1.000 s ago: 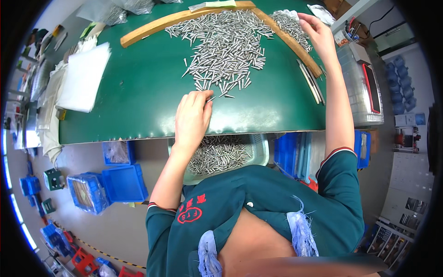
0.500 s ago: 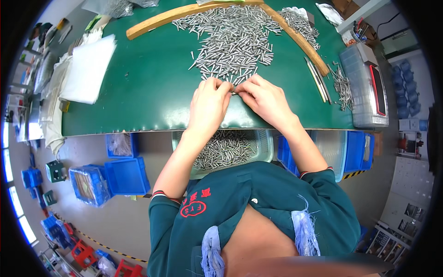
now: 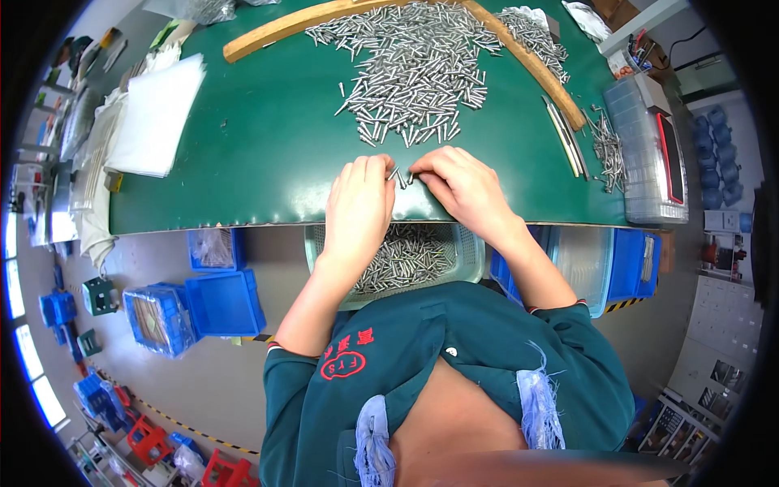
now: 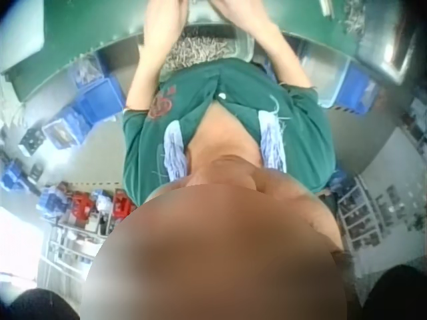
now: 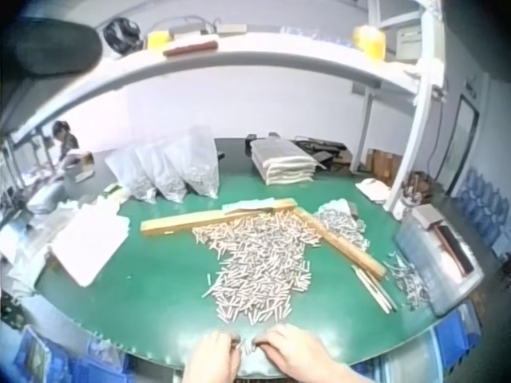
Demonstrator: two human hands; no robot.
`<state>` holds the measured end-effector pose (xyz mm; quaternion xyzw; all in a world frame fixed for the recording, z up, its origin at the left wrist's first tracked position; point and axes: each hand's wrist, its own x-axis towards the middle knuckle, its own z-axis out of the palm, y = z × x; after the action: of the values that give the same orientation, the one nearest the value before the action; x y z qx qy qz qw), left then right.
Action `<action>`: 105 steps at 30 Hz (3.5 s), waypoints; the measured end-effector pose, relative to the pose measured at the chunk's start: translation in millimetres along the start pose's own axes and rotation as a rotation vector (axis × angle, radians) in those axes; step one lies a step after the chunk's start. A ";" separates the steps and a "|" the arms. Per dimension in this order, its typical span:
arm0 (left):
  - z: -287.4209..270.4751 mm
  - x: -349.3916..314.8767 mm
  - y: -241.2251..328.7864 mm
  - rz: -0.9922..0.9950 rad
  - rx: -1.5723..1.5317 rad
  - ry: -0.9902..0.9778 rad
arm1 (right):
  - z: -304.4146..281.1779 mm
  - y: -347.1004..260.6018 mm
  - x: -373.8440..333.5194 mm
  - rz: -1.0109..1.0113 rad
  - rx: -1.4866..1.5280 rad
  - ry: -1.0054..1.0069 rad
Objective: Sorting small metal pins into a plastic tray on a workshop table.
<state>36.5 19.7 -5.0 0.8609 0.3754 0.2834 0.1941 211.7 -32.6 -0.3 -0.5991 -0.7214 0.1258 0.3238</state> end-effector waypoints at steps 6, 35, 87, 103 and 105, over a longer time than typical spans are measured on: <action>-4.7 -13.8 1.7 -0.064 -0.081 -0.027 | -2.6 -11.7 -0.9 0.071 0.081 -0.091; 11.7 -52.1 -2.7 -0.897 -1.618 -0.612 | -19.9 -32.8 -28.8 -0.094 0.100 -0.255; -59.1 -20.3 -6.9 -0.496 -0.948 -0.512 | -8.5 -22.5 -32.4 0.859 1.703 -0.342; -24.0 32.6 -30.9 -0.038 0.108 -0.026 | 2.1 -14.4 11.1 0.142 0.093 -0.098; -19.4 38.2 -34.0 -0.020 0.144 -0.026 | 6.6 -17.0 23.3 0.135 -0.173 -0.123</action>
<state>27.3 72.8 4.3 0.8724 0.4008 0.2425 0.1396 192.6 -13.5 11.7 -0.6634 -0.7059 0.1211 0.2168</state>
